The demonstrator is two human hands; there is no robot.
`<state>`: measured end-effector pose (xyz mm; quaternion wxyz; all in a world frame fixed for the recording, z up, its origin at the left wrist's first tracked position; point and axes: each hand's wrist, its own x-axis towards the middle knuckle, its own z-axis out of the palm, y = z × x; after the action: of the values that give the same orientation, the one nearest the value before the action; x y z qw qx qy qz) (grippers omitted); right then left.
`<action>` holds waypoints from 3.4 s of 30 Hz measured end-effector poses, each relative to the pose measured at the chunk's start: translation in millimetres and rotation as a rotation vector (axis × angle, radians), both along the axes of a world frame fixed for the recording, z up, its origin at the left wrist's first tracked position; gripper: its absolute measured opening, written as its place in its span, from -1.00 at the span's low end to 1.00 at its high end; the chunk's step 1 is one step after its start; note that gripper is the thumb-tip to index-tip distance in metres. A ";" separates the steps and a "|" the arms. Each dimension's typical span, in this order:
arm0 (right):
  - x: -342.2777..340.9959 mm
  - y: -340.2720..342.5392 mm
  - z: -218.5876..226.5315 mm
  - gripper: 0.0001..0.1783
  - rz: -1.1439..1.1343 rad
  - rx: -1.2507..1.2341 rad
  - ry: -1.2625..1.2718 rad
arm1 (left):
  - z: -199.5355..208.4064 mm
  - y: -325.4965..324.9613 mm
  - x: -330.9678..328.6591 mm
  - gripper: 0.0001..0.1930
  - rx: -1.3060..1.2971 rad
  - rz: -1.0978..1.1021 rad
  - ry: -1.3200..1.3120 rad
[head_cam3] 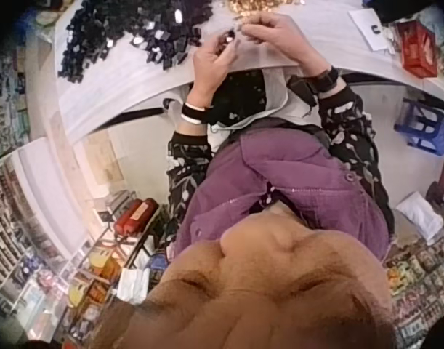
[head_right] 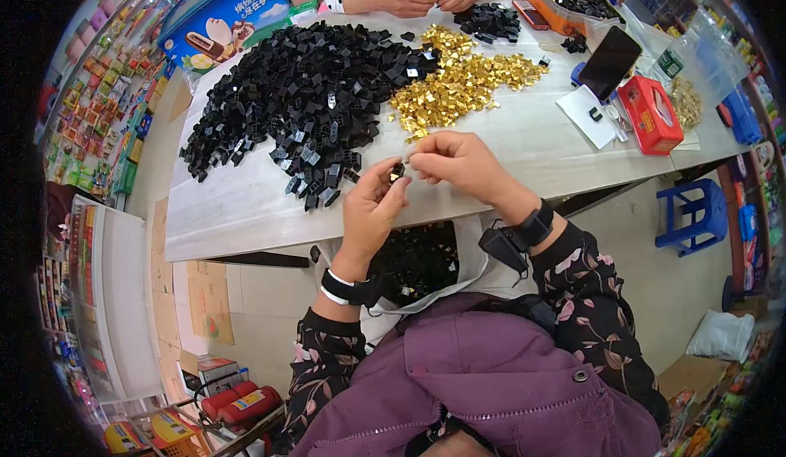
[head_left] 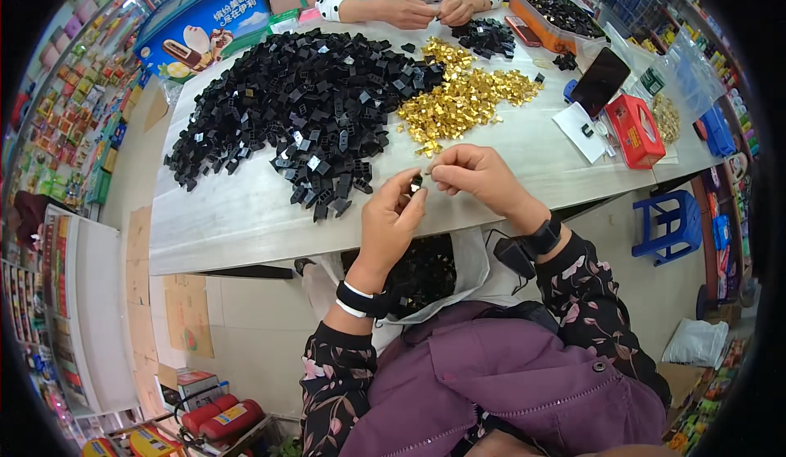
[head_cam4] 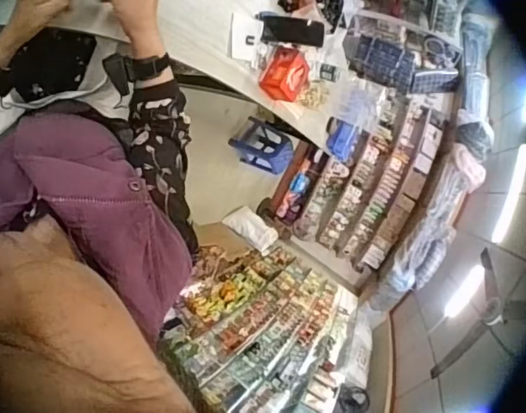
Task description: Assembling small gold tips onto black plastic components at a manual workstation.
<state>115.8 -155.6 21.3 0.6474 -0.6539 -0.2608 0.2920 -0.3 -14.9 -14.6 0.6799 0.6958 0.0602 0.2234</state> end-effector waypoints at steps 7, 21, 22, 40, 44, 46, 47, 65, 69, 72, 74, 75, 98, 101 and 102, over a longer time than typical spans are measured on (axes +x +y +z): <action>-5.8 -2.8 -2.1 -0.84 0.145 -0.037 0.151 | -4.9 -0.7 -2.8 -0.76 0.171 -0.017 -0.010; -1.7 -5.5 -6.4 -0.75 0.215 -0.158 -0.021 | 1.8 -0.4 -5.4 -0.77 0.471 0.004 -0.036; -0.2 -3.8 -3.3 -0.75 0.238 -0.166 0.015 | 1.4 0.8 -6.2 -0.78 0.422 -0.010 -0.052; 27.3 5.8 -17.5 -0.78 -0.153 -0.351 -0.909 | 7.1 5.8 -10.4 -0.73 -0.090 -0.127 0.073; 27.1 -6.2 -21.7 -0.85 -0.137 -0.317 -0.823 | 11.5 0.2 -45.1 -0.71 -0.040 -0.374 0.259; 25.3 -6.0 -22.7 -0.87 -0.148 -0.274 -0.836 | 4.8 0.0 -55.5 -0.71 0.109 -0.391 0.327; 24.2 -5.7 -22.6 -0.88 -0.155 -0.253 -0.842 | 0.5 0.3 -59.2 -0.70 0.254 -0.418 0.386; 20.1 -12.4 -20.7 -0.89 -0.157 -0.141 -0.764 | 53.2 54.1 -7.3 -0.87 1.432 0.131 0.294; 21.7 -14.6 -21.1 -0.87 -0.175 -0.106 -0.624 | 55.1 49.7 -6.8 -0.88 1.395 0.105 0.289; 22.6 -15.2 -22.2 -0.85 -0.176 -0.103 -0.566 | 49.7 54.6 -5.8 -0.90 1.396 0.106 0.249; 22.8 -13.9 -20.0 -0.83 -0.170 -0.102 -0.568 | 49.7 59.6 -6.8 -0.93 1.441 0.131 0.173; 22.8 -13.3 -19.0 -0.82 -0.166 -0.103 -0.569 | 49.8 59.9 -7.1 -0.93 1.439 0.136 0.173; -3.8 -5.7 -14.2 -0.84 0.065 0.140 0.014 | 12.0 -4.9 11.3 -0.76 0.457 0.045 0.034; -1.9 -6.2 -14.2 -0.83 0.089 0.124 0.038 | 7.8 -3.2 10.2 -0.76 0.415 0.023 0.058; -0.8 -6.6 -13.4 -0.83 0.101 0.115 0.050 | 6.9 -2.2 10.7 -0.76 0.395 0.014 0.071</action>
<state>115.0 -162.2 7.9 0.6746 -0.5943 -0.2936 0.3248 10.4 -17.1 -7.7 0.5260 0.8228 0.0442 0.2108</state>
